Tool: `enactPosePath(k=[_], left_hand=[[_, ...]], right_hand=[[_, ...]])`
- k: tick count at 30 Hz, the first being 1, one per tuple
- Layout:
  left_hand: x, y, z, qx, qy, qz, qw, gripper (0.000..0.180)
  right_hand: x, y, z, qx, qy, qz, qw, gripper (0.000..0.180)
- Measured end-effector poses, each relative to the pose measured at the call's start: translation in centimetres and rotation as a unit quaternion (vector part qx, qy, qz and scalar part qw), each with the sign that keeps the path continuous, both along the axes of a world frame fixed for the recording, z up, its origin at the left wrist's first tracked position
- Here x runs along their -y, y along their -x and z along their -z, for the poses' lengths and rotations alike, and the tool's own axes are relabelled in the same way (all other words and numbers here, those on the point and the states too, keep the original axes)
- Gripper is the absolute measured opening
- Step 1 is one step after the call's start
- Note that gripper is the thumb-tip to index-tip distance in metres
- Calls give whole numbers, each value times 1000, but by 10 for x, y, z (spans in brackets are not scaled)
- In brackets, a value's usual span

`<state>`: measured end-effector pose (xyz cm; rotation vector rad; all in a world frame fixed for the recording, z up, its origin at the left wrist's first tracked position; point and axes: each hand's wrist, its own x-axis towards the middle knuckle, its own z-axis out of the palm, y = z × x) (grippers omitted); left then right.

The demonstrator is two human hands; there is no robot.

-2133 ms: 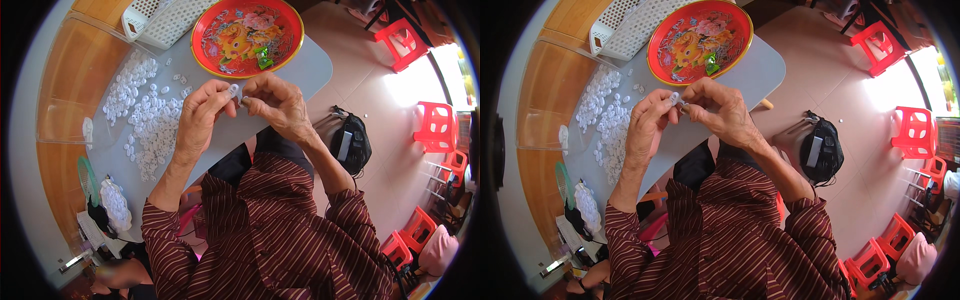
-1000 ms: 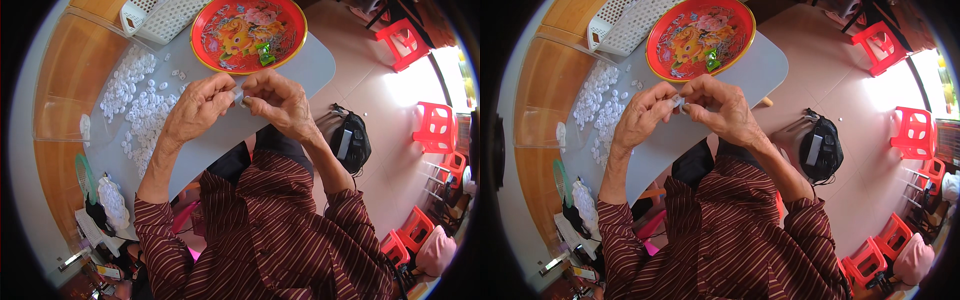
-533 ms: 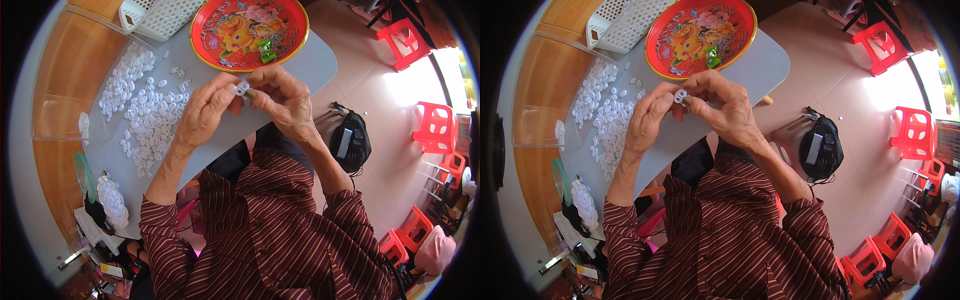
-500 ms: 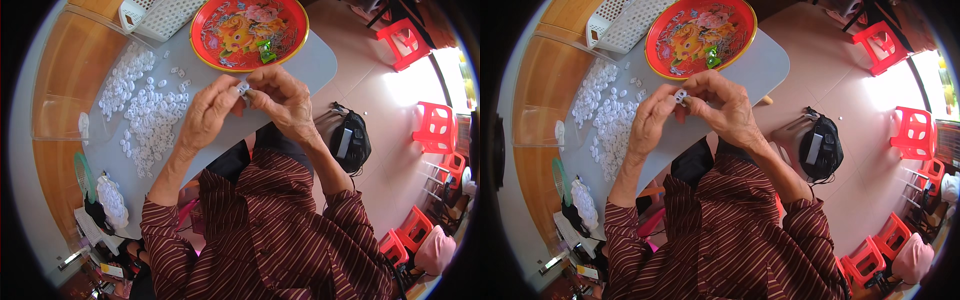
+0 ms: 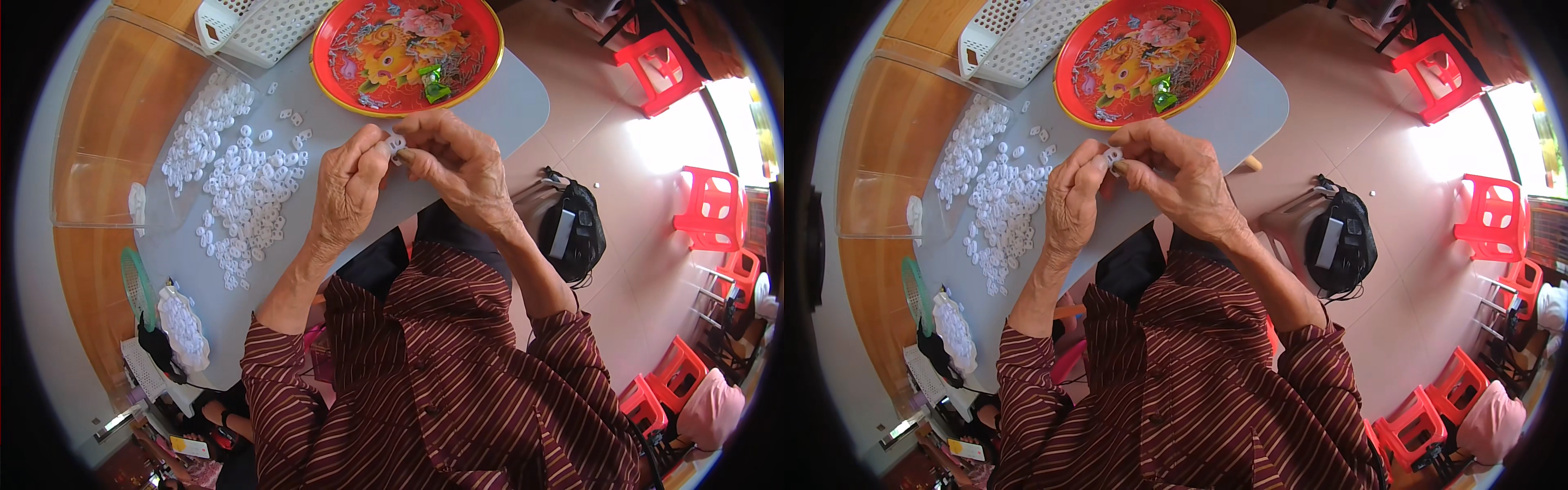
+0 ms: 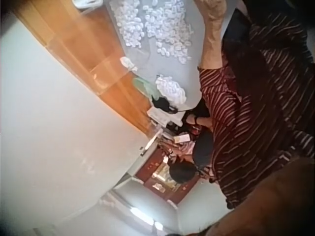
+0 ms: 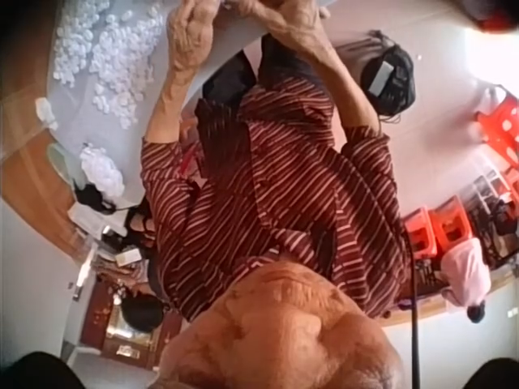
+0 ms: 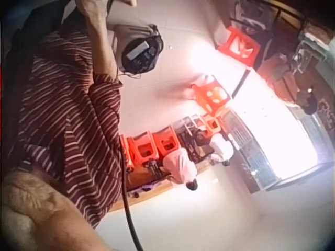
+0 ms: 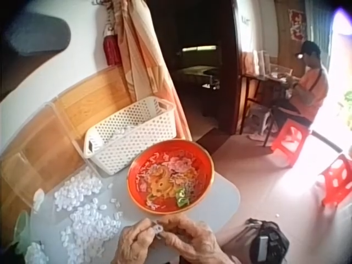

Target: Assembling small white plastic components by manually inserting smaller internal pieces into the center.

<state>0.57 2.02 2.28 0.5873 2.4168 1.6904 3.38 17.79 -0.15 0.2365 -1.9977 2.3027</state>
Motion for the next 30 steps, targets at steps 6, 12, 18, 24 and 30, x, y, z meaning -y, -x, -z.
enactPosePath(k=[6, 12, 18, 24, 30], left_hand=[[2, -1, 9, 2, -31, -15, 999, 21], [2, 0, 15, -5, -34, 0, 999, 21], [3, -2, 18, -13, -48, -9, 999, 20], [4, -3, 21, -42, -46, 17, 998, 17], [2, -5, 17, -51, -46, 18, 998, 16]], right_hand=[[2, 2, 3, -75, -108, 0, 991, 33], [2, 1, 6, -118, -151, 22, 981, 33], [3, -2, -2, -130, -163, 7, 978, 26], [3, -3, 3, -148, -172, 17, 974, 24], [4, -5, 7, -157, -176, 28, 971, 23]])
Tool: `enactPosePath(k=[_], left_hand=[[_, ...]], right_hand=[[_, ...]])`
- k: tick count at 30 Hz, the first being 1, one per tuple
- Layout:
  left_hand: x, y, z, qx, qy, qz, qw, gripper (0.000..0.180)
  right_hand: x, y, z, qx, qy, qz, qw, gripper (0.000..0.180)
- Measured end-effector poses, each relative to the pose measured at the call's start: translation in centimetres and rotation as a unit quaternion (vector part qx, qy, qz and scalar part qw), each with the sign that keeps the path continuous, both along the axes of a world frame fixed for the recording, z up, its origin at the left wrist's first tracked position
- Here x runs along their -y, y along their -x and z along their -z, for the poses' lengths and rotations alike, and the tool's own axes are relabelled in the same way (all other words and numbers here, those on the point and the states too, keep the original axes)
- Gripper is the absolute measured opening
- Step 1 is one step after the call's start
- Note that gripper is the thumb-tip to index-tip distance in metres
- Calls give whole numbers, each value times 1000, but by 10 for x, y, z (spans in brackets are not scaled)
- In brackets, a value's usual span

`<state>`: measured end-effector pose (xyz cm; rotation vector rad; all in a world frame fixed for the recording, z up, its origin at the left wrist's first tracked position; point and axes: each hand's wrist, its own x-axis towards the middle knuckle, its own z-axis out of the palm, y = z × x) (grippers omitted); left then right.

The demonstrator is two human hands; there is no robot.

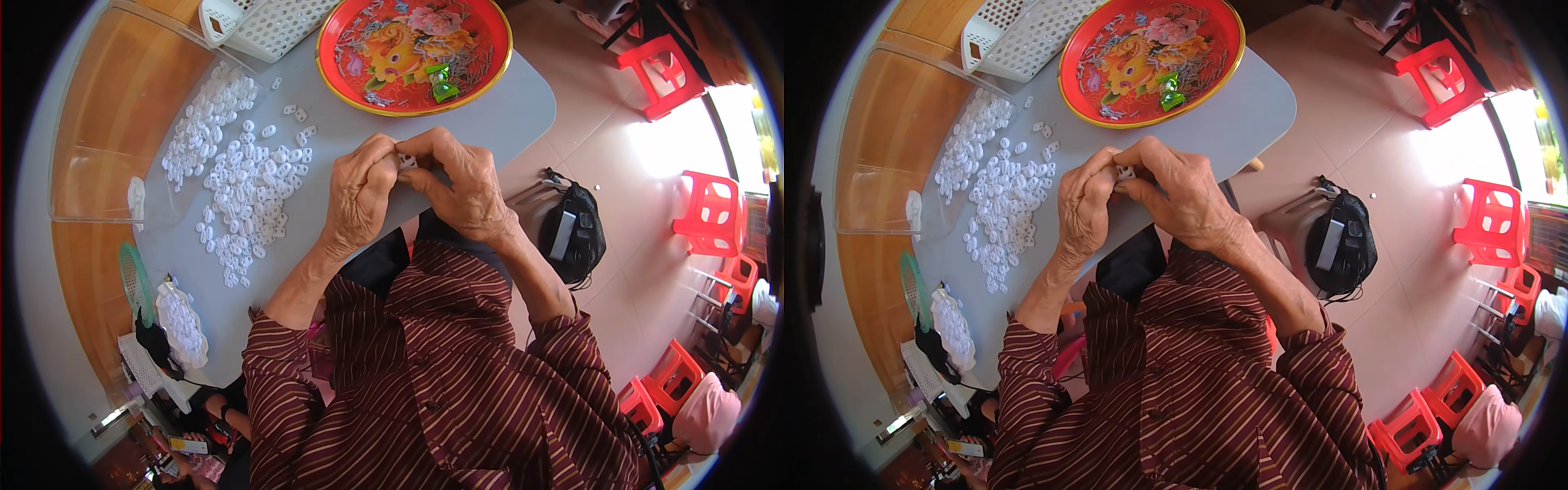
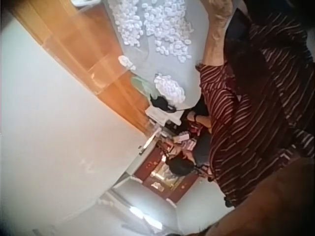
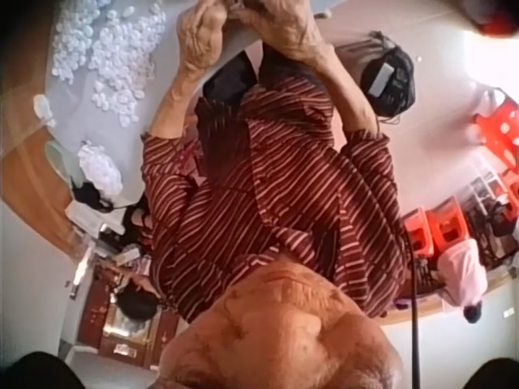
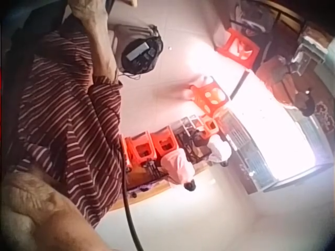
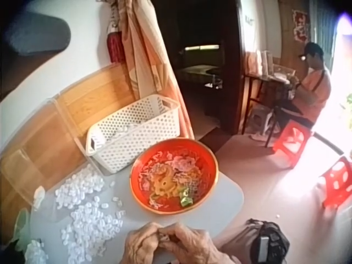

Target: Assembling small white plastic components by manually inserting smaller internal pieces into the center.

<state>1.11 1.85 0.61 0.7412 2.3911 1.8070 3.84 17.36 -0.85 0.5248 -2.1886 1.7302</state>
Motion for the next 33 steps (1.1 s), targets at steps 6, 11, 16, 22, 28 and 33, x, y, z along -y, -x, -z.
enactPosePath(k=[6, 11, 16, 22, 28, 33], left_hand=[[2, -1, -4, 58, -6, 23, 998, 20], [4, -1, -3, 68, -15, -1, 998, 25], [3, 1, -1, 57, -28, 9, 998, 23], [2, -1, -6, 20, -29, 51, 998, 14], [3, 0, -1, 84, -79, 40, 993, 18], [11, 2, 9, 149, -117, 31, 981, 23]], right_hand=[[-2, 2, 0, -28, 2, -4, 1000, 18], [-6, 3, -8, 87, 57, -33, 994, 17], [-5, 5, -10, 133, 96, -30, 986, 17], [-4, 3, -7, 172, 153, -10, 973, 14], [4, 31, -47, 94, 156, 57, 982, 14], [28, 127, -130, -68, 14, 61, 996, 14]])
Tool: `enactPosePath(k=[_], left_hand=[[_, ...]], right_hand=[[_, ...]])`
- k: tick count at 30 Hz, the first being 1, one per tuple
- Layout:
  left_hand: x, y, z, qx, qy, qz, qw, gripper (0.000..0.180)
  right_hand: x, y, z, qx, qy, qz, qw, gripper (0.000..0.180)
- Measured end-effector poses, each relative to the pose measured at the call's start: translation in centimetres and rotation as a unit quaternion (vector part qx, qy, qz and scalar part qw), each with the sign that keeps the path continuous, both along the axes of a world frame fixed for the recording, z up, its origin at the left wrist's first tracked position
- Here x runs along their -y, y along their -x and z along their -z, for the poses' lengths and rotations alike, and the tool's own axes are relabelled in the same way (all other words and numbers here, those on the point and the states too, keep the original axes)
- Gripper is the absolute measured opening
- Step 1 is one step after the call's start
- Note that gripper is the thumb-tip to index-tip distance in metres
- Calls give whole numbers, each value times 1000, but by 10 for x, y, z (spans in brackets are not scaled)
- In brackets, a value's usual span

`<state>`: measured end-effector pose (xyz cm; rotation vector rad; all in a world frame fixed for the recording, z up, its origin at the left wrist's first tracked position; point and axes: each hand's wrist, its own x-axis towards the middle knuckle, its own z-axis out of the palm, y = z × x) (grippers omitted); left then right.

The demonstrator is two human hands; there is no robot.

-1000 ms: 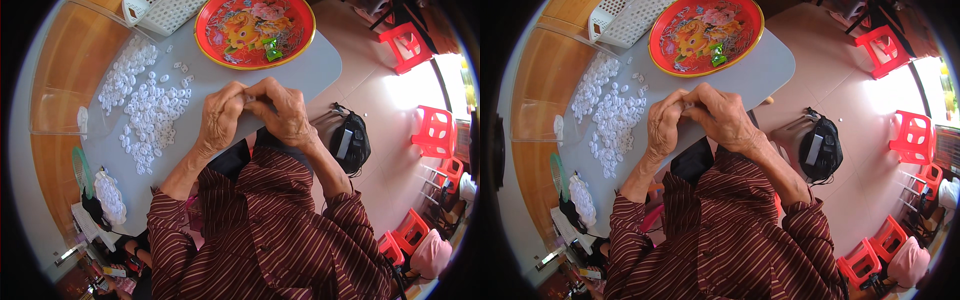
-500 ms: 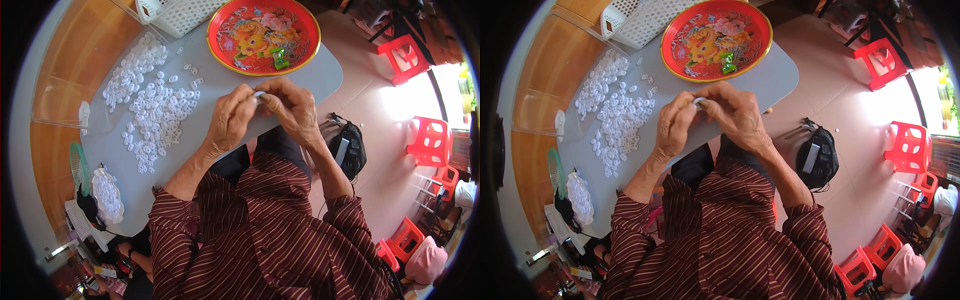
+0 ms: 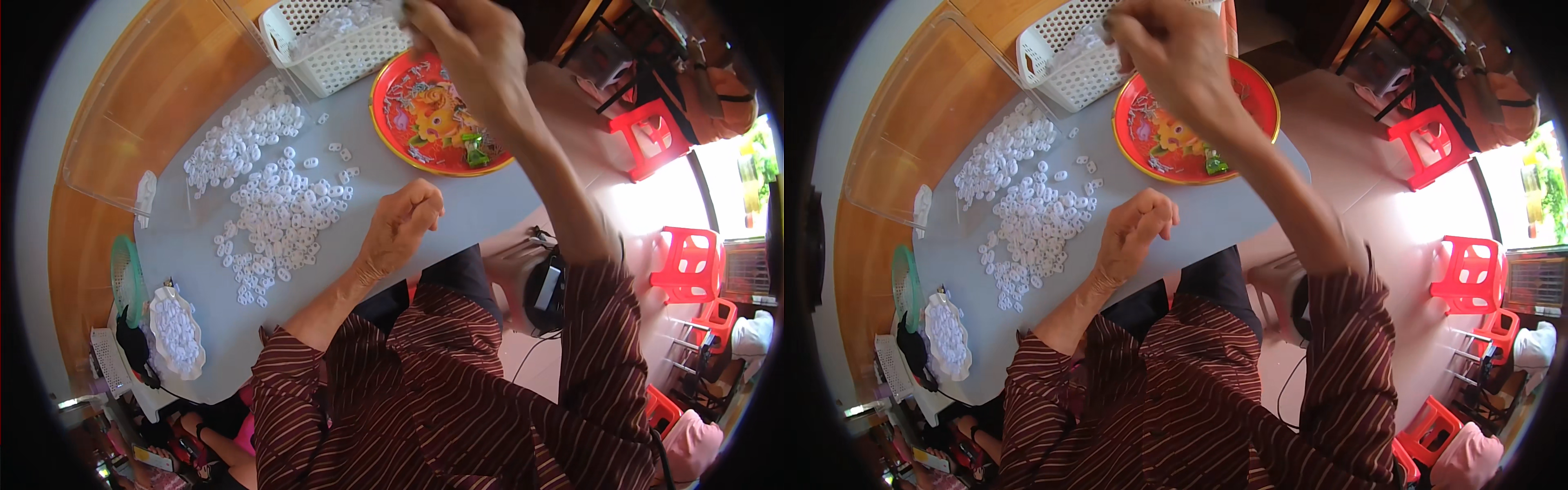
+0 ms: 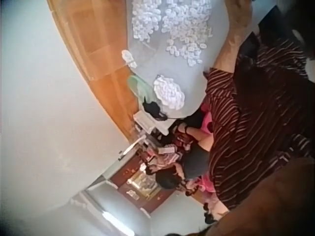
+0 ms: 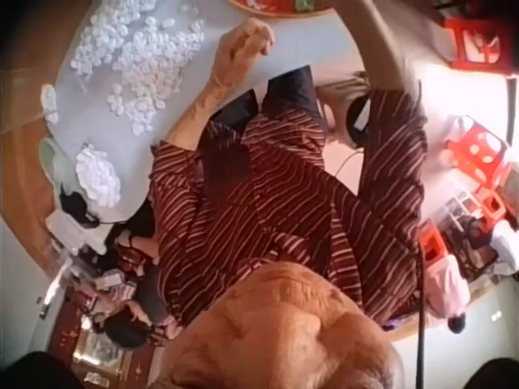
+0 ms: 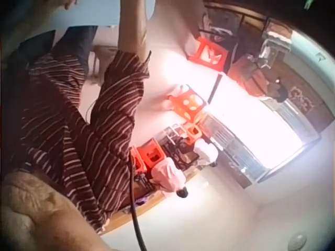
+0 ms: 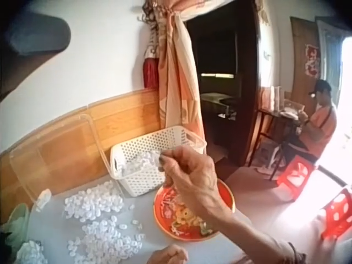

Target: Assembling small white plastic components by manually inserting smaller internal pieces into the center.

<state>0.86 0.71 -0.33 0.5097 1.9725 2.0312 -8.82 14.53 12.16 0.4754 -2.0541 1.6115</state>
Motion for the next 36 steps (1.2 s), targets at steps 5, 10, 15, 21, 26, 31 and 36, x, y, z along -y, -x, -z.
enactPosePath(k=[5, 10, 15, 21, 26, 31, 36], left_hand=[[-7, 4, -7, 26, 9, 19, 999, 24], [-7, 4, -9, -10, 12, 10, 1000, 22], [-6, 6, -6, -12, 27, 20, 999, 27], [-4, 4, -13, 2, 62, 26, 998, 22], [-7, 5, -9, 0, 56, 24, 998, 24], [-8, 6, -6, -35, 53, 14, 998, 28], [-7, 3, -4, -27, 14, 6, 999, 26]], right_hand=[[-9, 71, 37, -65, -157, 53, 984, 19], [-22, 50, 81, 33, -336, 8, 941, 18], [-20, 48, 93, 66, -471, 27, 879, 12], [-9, 44, 86, 10, -519, 23, 855, 14], [-15, 43, 87, 0, -525, 13, 851, 15], [-29, 31, 83, 41, -467, 16, 883, 14], [-30, -9, 67, 115, -155, -46, 980, 14]])
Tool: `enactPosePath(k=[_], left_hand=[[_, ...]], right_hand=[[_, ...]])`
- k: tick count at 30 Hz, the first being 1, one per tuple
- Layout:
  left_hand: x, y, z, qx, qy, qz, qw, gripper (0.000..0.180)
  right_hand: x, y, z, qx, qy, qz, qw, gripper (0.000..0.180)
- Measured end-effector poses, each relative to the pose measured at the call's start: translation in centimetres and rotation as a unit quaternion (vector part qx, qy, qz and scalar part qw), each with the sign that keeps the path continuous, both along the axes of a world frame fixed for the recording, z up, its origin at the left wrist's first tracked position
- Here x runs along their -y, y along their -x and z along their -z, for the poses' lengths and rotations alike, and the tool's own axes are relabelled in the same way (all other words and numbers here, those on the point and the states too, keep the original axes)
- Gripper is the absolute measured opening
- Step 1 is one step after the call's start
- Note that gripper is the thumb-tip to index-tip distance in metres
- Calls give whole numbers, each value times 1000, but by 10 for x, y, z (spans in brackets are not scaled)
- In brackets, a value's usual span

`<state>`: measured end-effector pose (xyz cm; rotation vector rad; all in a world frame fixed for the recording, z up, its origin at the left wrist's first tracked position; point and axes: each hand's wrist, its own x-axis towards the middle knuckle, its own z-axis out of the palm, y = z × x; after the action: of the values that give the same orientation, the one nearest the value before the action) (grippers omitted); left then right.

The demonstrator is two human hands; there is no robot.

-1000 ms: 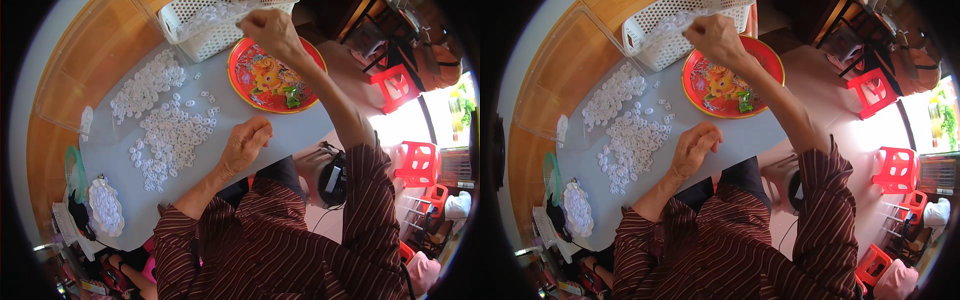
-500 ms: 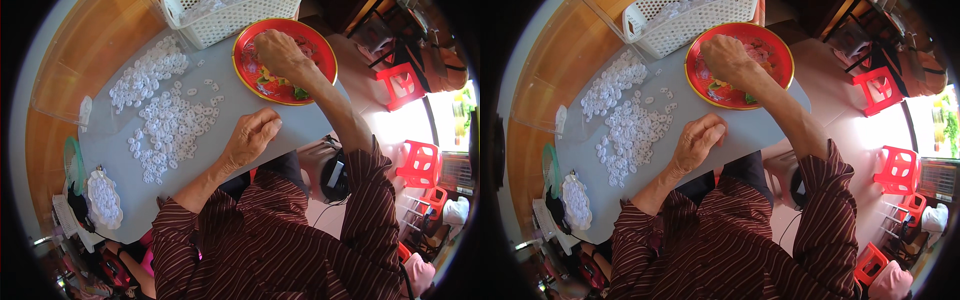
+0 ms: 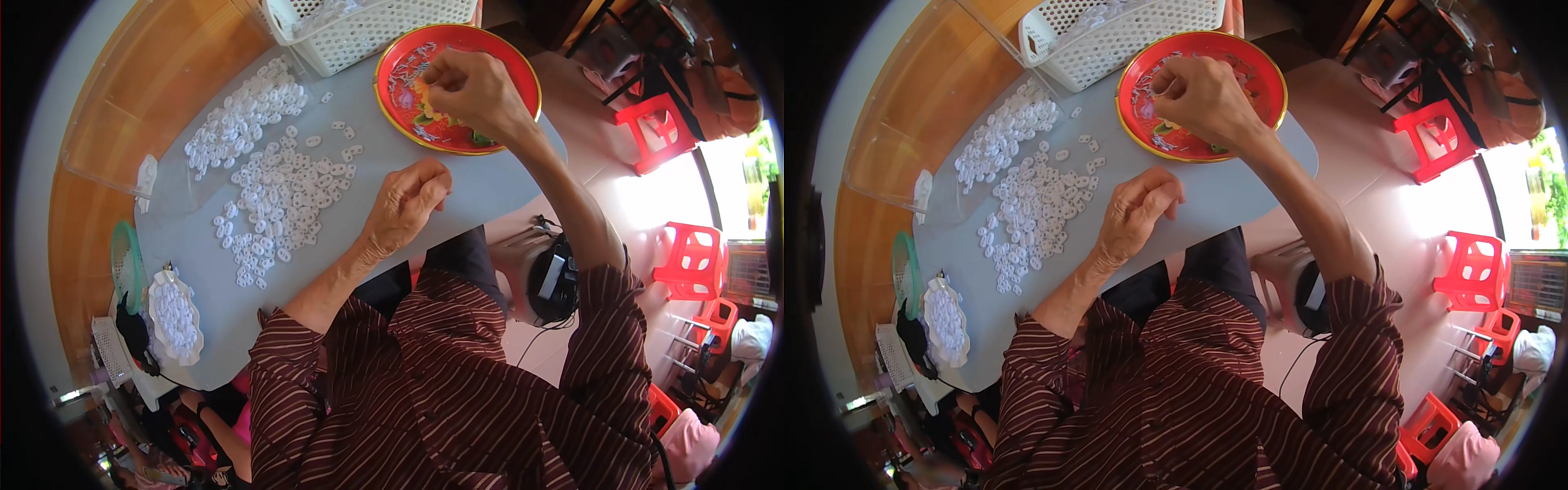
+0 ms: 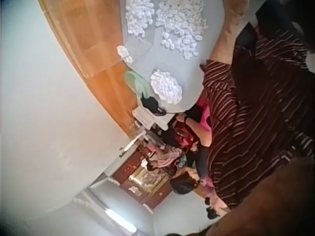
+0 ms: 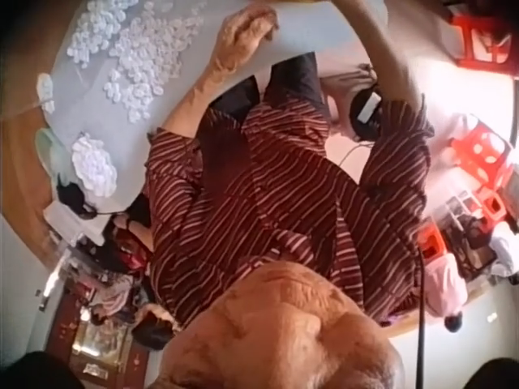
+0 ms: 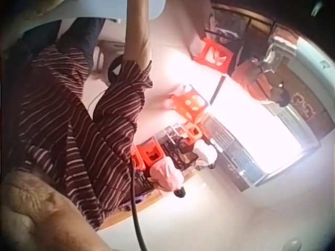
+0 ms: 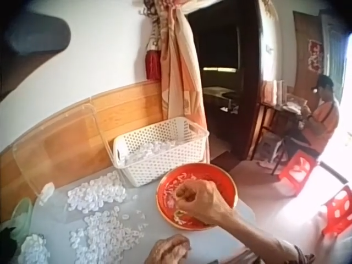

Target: Assembling small white plastic components by manually inserting smaller internal pieces into the center.

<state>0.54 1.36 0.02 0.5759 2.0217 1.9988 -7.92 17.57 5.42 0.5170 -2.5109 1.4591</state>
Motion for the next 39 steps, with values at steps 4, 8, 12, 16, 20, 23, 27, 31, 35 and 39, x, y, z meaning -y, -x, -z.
enactPosePath(k=[4, 8, 12, 16, 20, 23, 27, 31, 35, 39], left_hand=[[1, -1, -1, -7, -8, -43, 999, 19], [34, 20, -27, -166, 231, -101, 953, 8], [77, 65, -27, -357, 344, -106, 862, 12], [94, 84, -25, -351, 422, -17, 836, 15], [94, 92, -26, -353, 446, 49, 821, 18], [92, 95, -26, -358, 446, 67, 817, 13], [90, 93, -28, -336, 480, 41, 809, 8], [91, 87, -32, -299, 497, 29, 814, 8], [74, 55, -35, 38, 183, -48, 981, 11], [50, 28, -32, 152, -25, -44, 987, 13]], right_hand=[[2, -39, 4, 38, 63, 0, 997, 16], [1, -74, 24, 152, 175, -32, 972, 13], [6, -91, 46, 171, 216, -47, 960, 13], [7, -93, 56, 178, 234, -68, 953, 13], [6, -91, 54, 179, 208, -81, 958, 12], [6, -92, 50, 176, 188, -86, 962, 12], [6, -92, 50, 190, 199, -98, 957, 13], [10, -94, 51, 164, 210, -88, 960, 14], [10, -93, 53, 150, 319, -69, 933, 18], [17, -92, 53, 147, 404, -44, 902, 22]])
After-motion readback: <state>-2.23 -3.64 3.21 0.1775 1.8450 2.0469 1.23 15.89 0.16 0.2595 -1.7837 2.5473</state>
